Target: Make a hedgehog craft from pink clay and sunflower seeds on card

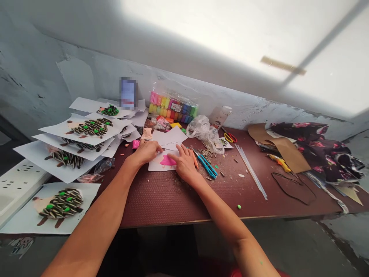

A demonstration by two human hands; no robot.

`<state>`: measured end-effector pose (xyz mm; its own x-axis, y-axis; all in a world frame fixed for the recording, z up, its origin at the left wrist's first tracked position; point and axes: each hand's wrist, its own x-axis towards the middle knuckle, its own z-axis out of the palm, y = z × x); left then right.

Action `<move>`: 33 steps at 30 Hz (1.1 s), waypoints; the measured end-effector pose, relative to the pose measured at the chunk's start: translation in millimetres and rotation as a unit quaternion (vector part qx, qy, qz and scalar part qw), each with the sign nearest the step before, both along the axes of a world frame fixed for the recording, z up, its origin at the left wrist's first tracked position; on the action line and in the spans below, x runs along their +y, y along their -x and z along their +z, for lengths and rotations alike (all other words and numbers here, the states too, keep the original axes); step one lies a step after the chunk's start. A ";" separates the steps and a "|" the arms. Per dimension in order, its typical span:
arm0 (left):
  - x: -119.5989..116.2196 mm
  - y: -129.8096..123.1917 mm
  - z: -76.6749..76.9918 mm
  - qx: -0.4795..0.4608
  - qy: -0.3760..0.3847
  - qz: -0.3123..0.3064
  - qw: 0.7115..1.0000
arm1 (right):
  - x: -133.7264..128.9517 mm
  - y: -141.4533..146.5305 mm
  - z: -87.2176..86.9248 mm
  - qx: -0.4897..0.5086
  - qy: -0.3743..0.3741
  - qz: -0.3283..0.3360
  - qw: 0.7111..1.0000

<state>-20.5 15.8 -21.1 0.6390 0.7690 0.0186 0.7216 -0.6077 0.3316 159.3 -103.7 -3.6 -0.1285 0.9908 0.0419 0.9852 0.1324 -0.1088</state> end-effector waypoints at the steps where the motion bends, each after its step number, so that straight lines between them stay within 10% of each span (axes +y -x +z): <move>1: 0.0 0.1 0.0 -0.001 -0.001 -0.001 1.000 | -0.1 1.4 0.3 0.002 0.000 0.002 1.000; 33: 1.3 0.6 -1.1 -0.003 0.014 0.007 1.000 | -6.0 -13.7 -1.4 0.033 -0.001 -0.034 0.999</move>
